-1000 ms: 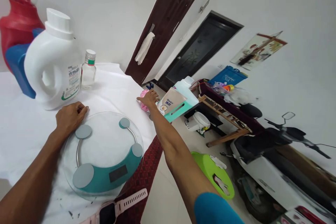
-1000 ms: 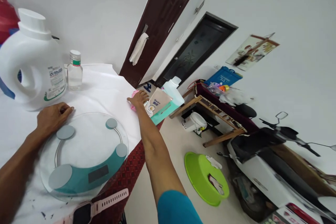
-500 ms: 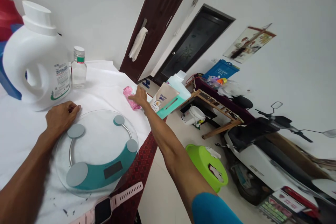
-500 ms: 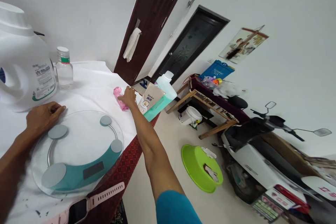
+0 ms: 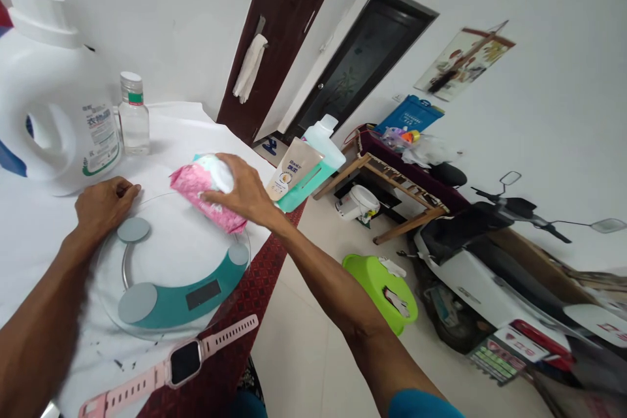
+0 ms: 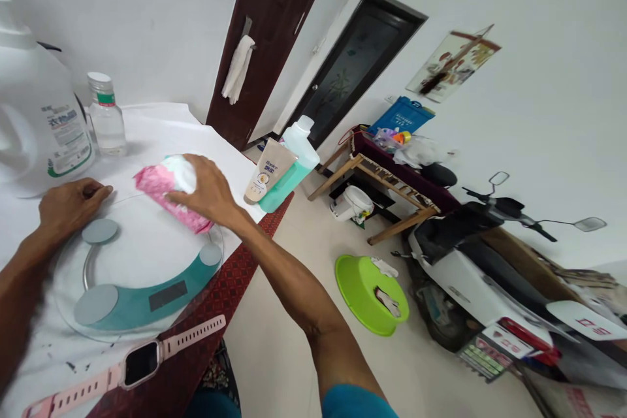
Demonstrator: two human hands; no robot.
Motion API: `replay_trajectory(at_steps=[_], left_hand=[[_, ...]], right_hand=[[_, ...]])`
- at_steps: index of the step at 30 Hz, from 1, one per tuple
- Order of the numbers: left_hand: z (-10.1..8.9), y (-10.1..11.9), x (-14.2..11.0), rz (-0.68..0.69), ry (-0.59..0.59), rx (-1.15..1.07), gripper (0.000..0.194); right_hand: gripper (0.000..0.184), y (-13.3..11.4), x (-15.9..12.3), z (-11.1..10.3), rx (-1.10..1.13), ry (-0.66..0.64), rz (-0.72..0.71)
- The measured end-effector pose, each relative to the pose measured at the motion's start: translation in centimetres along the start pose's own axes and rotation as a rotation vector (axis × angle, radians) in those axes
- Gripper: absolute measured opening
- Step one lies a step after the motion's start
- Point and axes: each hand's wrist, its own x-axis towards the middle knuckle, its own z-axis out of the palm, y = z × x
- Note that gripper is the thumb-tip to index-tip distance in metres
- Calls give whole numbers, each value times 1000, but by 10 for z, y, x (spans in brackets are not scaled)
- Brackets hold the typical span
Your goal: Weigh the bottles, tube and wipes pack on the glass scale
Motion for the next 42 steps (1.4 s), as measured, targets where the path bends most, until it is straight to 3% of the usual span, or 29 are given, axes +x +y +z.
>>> replay_trajectory(at_steps=[6,8,10,11,13,16,18,21,23,25,27,29,32,36,40,42], left_hand=[[1,-1,-1,-13,13,-20,47],[-1,0,-4,-5,11,-21,47],[-1,1,-8,14,18,-35,47],[0,1,-8,22,25,-45,46],[4,0,-8,29,46,-63,42],[11,-4,-4,25,72,-78,36],[14,-6,-2,25,78,-93,34],[18,-8,-1,22,86,-118,34],[20,-9,-1,20,95,-133,34],[21,-10,-2,24,101,-148,34],[22,-10,-3,31,106,-157,33],[22,-11,-3,33,105,-159,32],[22,-10,-4,33,98,-169,31],[23,-10,-4,32,85,-183,28],[23,-10,-4,40,76,-195,27],[22,-9,-5,41,72,-198,26]], right_hand=[[80,-32,-36,49,42,-214,-76],[83,-35,-41,53,78,-223,-69],[89,-37,-45,41,159,-187,-35],[93,-36,-46,30,215,-153,-8],[78,-31,-46,1,327,-2,42],[50,-19,-45,-37,332,409,76],[46,-15,-48,-45,303,485,97],[61,-20,-60,-28,235,238,117],[93,-25,-68,-2,161,7,129],[118,-29,-73,25,80,-140,168],[114,-31,-75,43,30,-184,211],[93,-31,-74,50,42,-177,236],[74,-30,-65,42,152,-144,308],[72,-19,-33,33,272,18,407],[75,8,31,55,348,185,487],[71,23,70,74,276,233,579]])
